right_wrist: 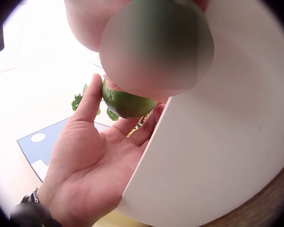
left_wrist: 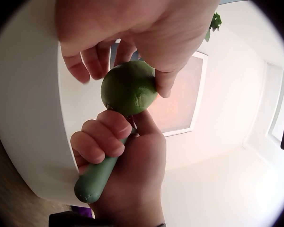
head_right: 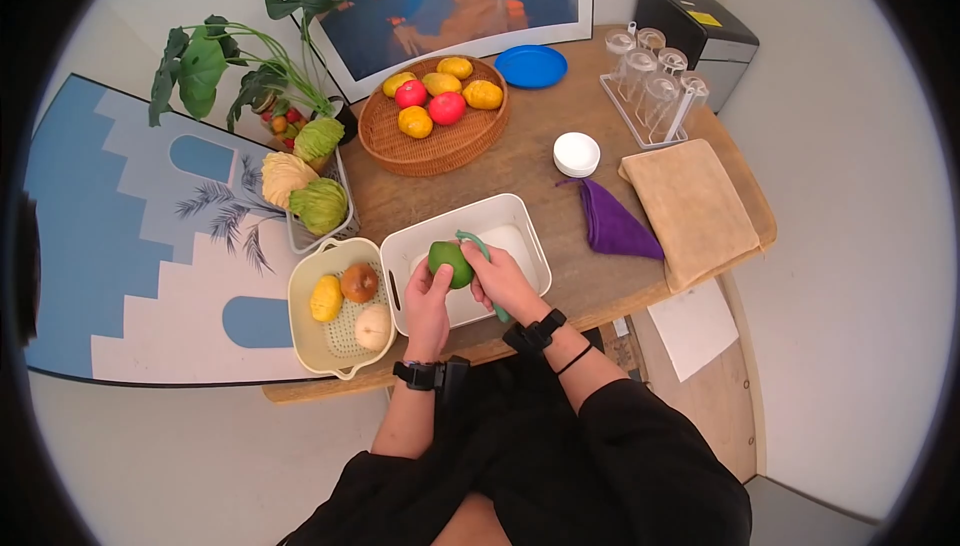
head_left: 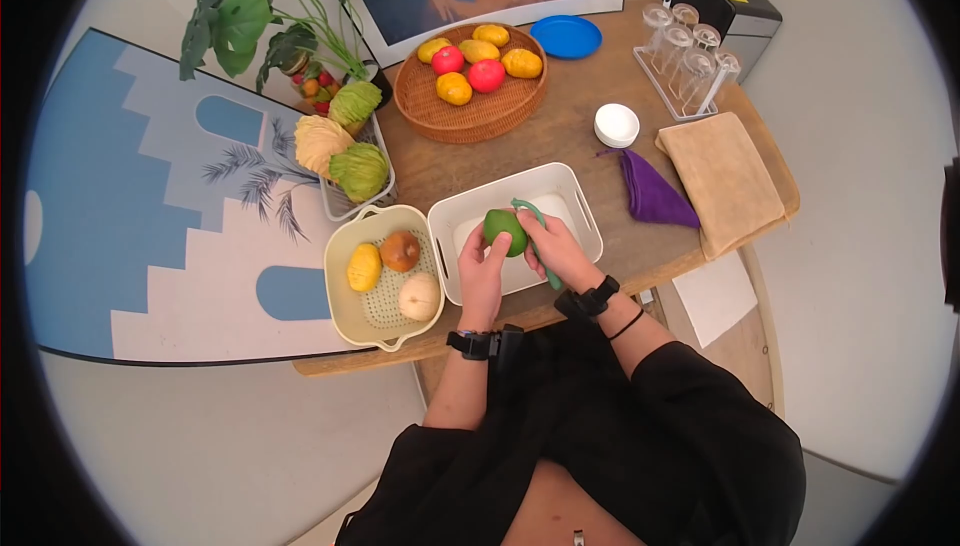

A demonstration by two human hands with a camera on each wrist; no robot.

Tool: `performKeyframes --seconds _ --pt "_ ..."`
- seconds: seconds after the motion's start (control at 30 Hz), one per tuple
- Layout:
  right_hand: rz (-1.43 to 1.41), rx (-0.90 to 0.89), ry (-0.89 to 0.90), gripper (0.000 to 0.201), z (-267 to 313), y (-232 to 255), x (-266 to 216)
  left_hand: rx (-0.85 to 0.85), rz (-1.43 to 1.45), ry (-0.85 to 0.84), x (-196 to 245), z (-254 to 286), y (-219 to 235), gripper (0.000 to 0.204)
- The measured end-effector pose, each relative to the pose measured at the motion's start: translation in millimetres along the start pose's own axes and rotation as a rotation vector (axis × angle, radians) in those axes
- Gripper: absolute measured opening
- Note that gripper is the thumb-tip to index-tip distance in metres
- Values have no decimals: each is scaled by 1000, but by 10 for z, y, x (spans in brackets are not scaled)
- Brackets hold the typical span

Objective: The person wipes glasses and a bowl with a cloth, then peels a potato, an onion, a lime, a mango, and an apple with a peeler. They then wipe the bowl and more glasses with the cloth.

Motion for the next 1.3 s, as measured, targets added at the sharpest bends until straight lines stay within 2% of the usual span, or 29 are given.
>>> performKeyframes --seconds 0.07,0.37,0.43,0.57,0.67,0.73,0.87,0.93,1.13,1.27,1.3 --pt "-9 -1 -2 49 1 -2 7 -3 -105 -10 33 2 8 42" --pt "16 11 -10 50 -7 9 26 41 172 62 -3 14 -20 46" --pt "30 2 -31 50 -29 12 45 0 77 31 -50 -8 -14 50" --pt "6 -6 -33 50 -21 7 47 5 78 6 -2 6 -41 50" --pt "33 -11 -15 50 -27 2 35 -1 -88 -60 61 -9 -20 50" --pt "11 -6 -3 50 -12 -2 28 -33 -47 7 75 5 -36 48" --pt "27 14 -17 50 -2 8 7 1 64 -20 22 8 -26 51" --pt "9 -7 -7 50 4 0 -14 -11 195 36 19 12 -32 52" --pt "-2 -15 -19 51 2 -14 -8 -32 55 22 -2 27 -42 48" --pt "-8 -18 -1 51 -15 -6 34 -32 60 36 13 34 -59 48" --pt "-5 -23 1 51 -7 -6 22 -17 33 -7 -8 13 -44 49"
Point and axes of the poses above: each hand's wrist, its own z-axis away from the middle knuckle, its own y-axis out of the back of the hand, x = y × z, the point moved 4 cm from there along -z, towards the middle knuckle, and after that the axes turned 5 degrees about -z, right-handed, at the moved point
